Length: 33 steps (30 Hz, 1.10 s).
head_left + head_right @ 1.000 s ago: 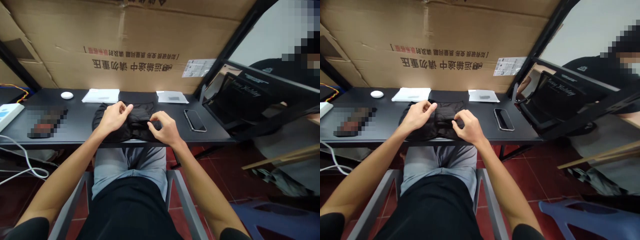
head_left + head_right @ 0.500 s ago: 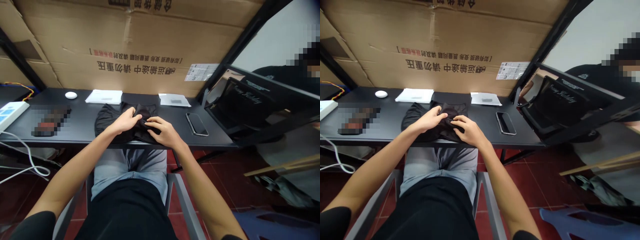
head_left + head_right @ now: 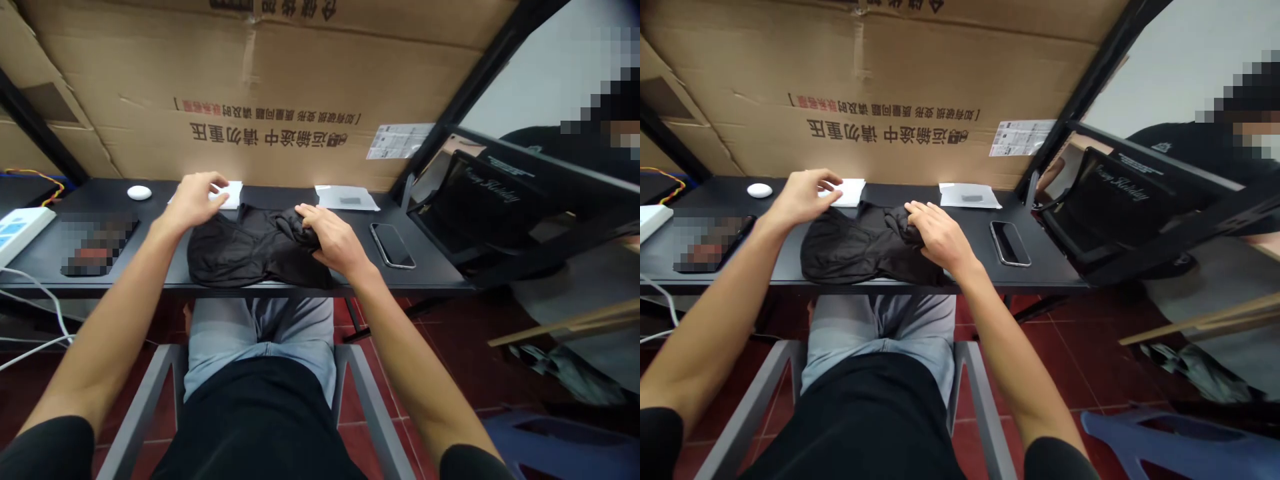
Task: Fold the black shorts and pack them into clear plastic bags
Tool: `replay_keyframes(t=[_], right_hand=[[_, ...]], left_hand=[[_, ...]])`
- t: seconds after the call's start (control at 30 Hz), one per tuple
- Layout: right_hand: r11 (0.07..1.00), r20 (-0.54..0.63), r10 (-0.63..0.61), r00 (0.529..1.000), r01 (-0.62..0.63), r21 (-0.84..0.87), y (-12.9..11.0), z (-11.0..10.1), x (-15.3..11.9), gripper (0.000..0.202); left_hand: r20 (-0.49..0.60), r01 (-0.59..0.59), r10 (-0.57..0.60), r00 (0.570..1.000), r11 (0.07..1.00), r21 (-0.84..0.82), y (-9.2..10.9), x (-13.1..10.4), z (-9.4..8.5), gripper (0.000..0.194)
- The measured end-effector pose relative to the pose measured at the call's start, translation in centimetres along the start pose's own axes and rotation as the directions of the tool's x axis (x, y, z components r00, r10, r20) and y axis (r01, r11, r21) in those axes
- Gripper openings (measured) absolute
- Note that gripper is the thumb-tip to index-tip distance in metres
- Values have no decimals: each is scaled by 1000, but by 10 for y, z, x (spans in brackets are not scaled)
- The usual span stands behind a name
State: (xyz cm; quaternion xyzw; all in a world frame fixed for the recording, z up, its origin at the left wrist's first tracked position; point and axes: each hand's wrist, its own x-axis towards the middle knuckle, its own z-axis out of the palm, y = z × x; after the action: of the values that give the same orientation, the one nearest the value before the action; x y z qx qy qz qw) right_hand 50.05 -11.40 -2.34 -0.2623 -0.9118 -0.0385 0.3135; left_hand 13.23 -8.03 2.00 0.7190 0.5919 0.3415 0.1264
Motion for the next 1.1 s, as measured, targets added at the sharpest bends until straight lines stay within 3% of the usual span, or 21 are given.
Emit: replay_keyframes(t=[0.1, 0.17, 0.27, 0.4, 0.5, 0.53, 0.67, 0.77, 0.83, 0.9, 1.1], right_hand=[[998, -35, 53, 998, -52, 18, 5, 4, -11, 88], [996, -25, 82, 996, -81, 26, 6, 8, -15, 94], [995, 5, 104, 995, -104, 5, 5, 11, -18, 99], [996, -53, 93, 994, -93, -3, 3, 11, -22, 99], [991, -204, 129, 970, -132, 3, 2, 7, -28, 94], [987, -275, 157, 949, -163, 1, 1, 5, -30, 90], [948, -531, 266, 805, -319, -8, -3, -2, -39, 72], [945, -599, 254, 760, -327, -14, -8, -7, -46, 65], [963, -580, 206, 788, -268, -23, -11, -9, -51, 60], [981, -530, 151, 834, -192, -22, -15, -9, -53, 56], [990, -330, -30, 944, 73, 119, -39, -4, -47, 55]], left_hand=[[46, 7, -30, 998, 901, 434, -57, 23, -24, 42], [104, -3, -63, 993, 842, 539, -82, 30, -28, 42], [146, -23, -78, 986, 808, 589, -95, 31, -22, 35], [47, 5, -42, 998, 795, 606, -71, 23, -21, 36], [-98, 5, 66, 993, 808, 588, -28, 5, -19, 40], [-87, -57, 132, 987, 810, 584, -12, -4, -15, 41], [118, -308, 294, 949, 775, 552, 41, -49, 19, 40], [331, -467, 340, 880, 749, 470, 58, -76, 52, 36], [422, -507, 328, 845, 742, 438, 60, -84, 66, 34], [469, -493, 282, 837, 761, 422, 59, -85, 73, 32], [494, -425, 202, 846, 815, 394, 56, -68, 71, 38]])
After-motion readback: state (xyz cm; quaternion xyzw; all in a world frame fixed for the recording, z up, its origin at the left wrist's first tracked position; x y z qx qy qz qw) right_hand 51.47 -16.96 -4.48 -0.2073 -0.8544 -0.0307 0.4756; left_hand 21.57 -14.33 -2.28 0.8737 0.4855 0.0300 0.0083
